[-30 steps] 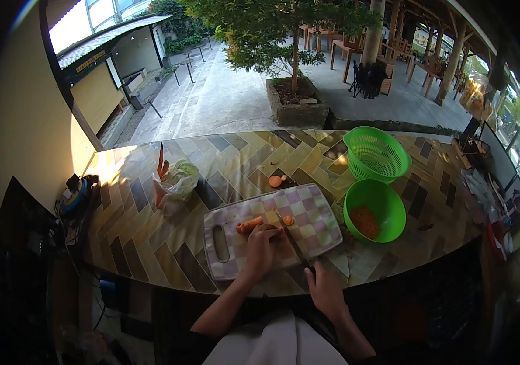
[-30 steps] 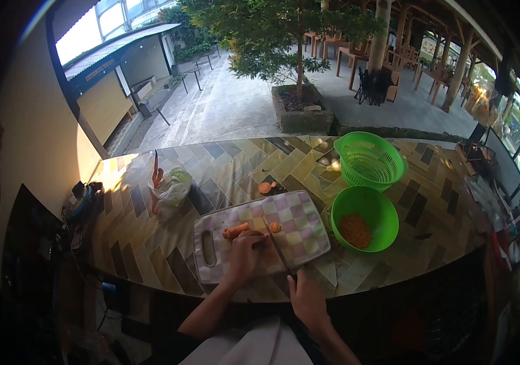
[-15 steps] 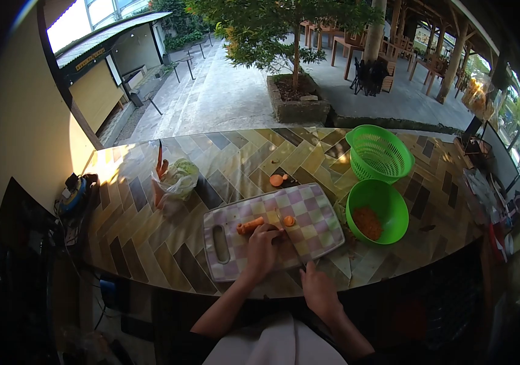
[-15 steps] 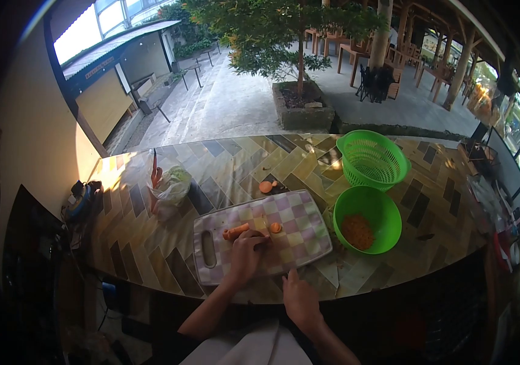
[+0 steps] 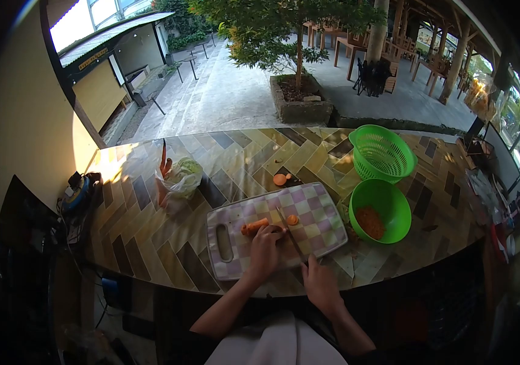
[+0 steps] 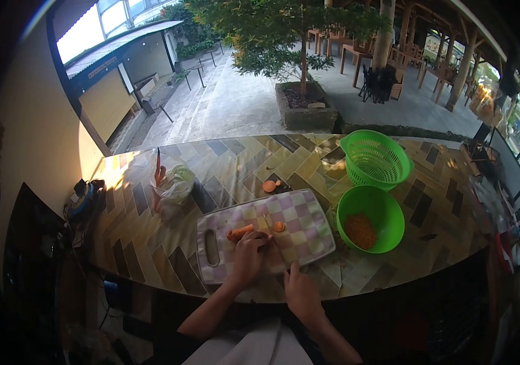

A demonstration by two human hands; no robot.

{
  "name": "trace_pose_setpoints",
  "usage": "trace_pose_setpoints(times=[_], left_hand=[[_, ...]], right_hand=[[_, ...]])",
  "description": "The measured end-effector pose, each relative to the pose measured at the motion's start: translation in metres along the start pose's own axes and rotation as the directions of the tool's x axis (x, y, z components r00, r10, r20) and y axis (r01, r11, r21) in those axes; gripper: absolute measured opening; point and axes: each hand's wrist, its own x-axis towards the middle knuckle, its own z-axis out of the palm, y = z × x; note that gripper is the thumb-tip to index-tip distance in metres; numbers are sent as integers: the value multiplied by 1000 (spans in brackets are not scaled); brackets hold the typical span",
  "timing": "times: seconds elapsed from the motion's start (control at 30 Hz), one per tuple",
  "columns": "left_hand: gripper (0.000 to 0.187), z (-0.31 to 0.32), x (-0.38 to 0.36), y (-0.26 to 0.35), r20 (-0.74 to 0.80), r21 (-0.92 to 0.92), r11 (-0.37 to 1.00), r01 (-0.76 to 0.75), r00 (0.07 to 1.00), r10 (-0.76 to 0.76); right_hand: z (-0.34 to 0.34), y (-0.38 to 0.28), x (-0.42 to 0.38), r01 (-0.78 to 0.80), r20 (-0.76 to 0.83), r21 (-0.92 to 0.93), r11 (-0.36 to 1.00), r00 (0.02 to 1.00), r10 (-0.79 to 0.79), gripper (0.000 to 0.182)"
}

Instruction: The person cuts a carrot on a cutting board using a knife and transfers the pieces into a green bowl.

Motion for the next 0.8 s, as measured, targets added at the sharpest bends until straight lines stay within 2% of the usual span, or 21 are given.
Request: trace_pose_setpoints(times=[0.23, 0.33, 0.43, 0.53, 0.8], left_hand=[[18, -1, 1, 2, -36, 33, 999, -12, 999, 14], [18, 2, 1, -3, -24, 11, 1000, 11, 1000, -11], [18, 0, 1, -2, -23, -39, 999, 21, 999, -22], [17, -3, 2, -1, -11, -77, 997, 17, 1000, -18], [19, -4, 0, 4, -27, -41, 999, -2, 1000, 1]], right_hand=[[14, -11, 3, -81, -11, -71, 994, 997, 81, 24], [24, -7, 22, -15, -67, -103, 995, 998, 8, 22], [11, -15, 39, -9, -32, -85, 996, 999, 6, 24], [12, 3, 38, 58, -64, 53, 997, 996, -54, 26], [10, -3, 7, -19, 0, 59, 998, 1000, 19, 26]])
